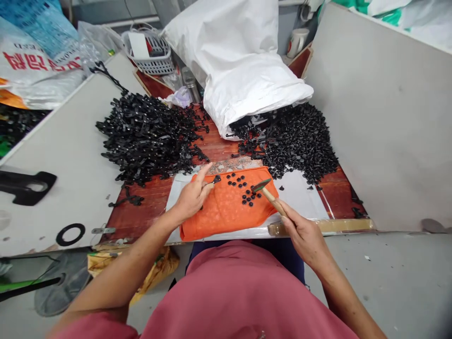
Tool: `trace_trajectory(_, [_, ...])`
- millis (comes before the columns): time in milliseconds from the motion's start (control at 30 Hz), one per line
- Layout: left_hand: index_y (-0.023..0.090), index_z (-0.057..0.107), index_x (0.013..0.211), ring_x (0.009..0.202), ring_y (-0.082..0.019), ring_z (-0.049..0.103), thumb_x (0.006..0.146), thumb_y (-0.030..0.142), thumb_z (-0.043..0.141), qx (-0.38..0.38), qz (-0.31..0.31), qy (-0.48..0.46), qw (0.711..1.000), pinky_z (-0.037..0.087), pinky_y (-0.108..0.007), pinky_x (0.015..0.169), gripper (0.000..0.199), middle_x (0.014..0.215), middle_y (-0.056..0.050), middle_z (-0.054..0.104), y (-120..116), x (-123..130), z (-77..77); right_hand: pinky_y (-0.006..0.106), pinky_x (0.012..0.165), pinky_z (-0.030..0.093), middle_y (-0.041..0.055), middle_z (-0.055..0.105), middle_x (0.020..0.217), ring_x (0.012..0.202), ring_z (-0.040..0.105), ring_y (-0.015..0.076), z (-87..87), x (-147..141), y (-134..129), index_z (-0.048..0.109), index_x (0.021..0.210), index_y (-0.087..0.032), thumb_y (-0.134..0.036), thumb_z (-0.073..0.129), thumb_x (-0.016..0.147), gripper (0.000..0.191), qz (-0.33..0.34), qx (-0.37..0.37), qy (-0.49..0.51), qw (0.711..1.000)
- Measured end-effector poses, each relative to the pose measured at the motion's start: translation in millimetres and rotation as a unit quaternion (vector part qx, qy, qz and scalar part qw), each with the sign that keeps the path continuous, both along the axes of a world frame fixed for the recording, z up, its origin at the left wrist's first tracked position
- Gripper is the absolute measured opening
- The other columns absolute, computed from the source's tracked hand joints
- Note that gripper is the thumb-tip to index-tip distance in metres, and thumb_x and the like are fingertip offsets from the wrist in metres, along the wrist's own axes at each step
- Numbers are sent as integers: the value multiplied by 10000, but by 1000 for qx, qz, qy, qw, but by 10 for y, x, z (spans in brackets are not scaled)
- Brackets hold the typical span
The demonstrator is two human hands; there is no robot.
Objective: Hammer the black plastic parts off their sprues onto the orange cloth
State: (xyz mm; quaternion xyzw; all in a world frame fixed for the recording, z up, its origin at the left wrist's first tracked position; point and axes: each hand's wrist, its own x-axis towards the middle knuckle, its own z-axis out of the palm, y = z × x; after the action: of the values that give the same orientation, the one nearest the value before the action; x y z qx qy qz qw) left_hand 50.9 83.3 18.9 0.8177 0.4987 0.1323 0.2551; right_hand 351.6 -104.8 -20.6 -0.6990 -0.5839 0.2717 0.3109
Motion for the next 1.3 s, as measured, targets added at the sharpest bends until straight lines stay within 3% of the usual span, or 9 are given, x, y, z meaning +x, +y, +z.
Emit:
trace_trajectory(167, [247, 588, 1399, 1141, -219, 685, 1037, 372, 342, -30, -57, -127, 990, 514, -330, 990, 456, 1175, -65, 752, 15, 157, -150, 403, 1105, 519, -2, 595, 1485, 1349, 590, 234, -114, 16, -55, 501, 1540, -336, -333, 443, 1054, 490, -22, -17, 10, 1000])
trace_trajectory(233, [248, 644, 1310, 1206, -218, 659, 1032, 388, 361, -56, -78, -141, 985, 494, -327, 1028, 420, 1261, -55, 729, 31, 180, -170, 405, 1119, 506, 11, 590, 1491, 1355, 584, 234, -141, 25, -67, 512, 1535, -318, -337, 438, 1054, 486, -26, -20, 16, 999])
trace_trajectory(333, [254, 651, 1218, 959, -208, 704, 1032, 441, 356, -70, -53, -107, 990, 520, -317, 885, 395, 1002, -28, 759, 45, 162, -161, 412, 1141, 483, 24, 586, 1498, 1367, 574, 231, -187, 43, -74, 511, 1537, -305, -345, 434, 1059, 486, -28, -20, 31, 999])
trace_trajectory(400, [256, 620, 1199, 726, -190, 645, 1029, 464, 349, -69, -21, -84, 994, 491, -296, 727, 382, 731, 17, 663, 54, 130, -138, 419, 1163, 458, 32, 585, 1502, 1381, 560, 230, -226, 57, -71, 515, 1535, -289, -360, 433, 1061, 486, -30, -15, 43, 999])
trace_trajectory(467, [252, 583, 1212, 610, -176, 553, 1014, 449, 364, -67, -2, -87, 994, 430, -277, 631, 355, 615, 48, 539, 72, 105, -115, 423, 1182, 433, 39, 584, 1506, 1389, 553, 229, -267, 70, -63, 523, 1529, -274, -379, 433, 1060, 489, -33, -10, 51, 998])
trace_trajectory(633, [224, 612, 1056, 775, -177, 588, 1002, 401, 369, -18, -10, -115, 993, 439, -279, 737, 306, 826, -6, 631, 161, 155, -154, 422, 1196, 412, 44, 583, 1510, 1393, 551, 232, -332, 87, -50, 524, 1529, -259, -412, 441, 1055, 505, -39, -13, 64, 997])
trace_trajectory(767, [219, 538, 867, 710, -175, 562, 1000, 330, 388, 12, 33, -74, 997, 404, -284, 699, 229, 753, -3, 586, 247, 300, -295, 409, 1187, 421, 31, 585, 1510, 1391, 554, 232, -336, 87, -51, 525, 1528, -279, -421, 430, 1056, 502, -45, -23, 61, 997])
trace_trajectory(1067, [221, 567, 934, 845, -227, 653, 1024, 239, 411, 28, 74, 73, 994, 417, -299, 753, 181, 858, -57, 690, 325, 545, -376, 411, 1178, 436, -16, 567, 1524, 1395, 549, 230, -316, 90, -41, 494, 1544, -345, -413, 418, 1061, 494, -33, -46, 44, 997])
trace_trajectory(1300, [220, 588, 964, 905, -233, 674, 1035, 268, 412, 2, 88, 93, 992, 430, -300, 793, 196, 906, -67, 720, 330, 596, -390, 409, 1118, 498, -5, 603, 1488, 1333, 609, 239, -303, 89, -37, 500, 1539, -347, -392, 421, 1060, 488, -33, -49, 23, 998])
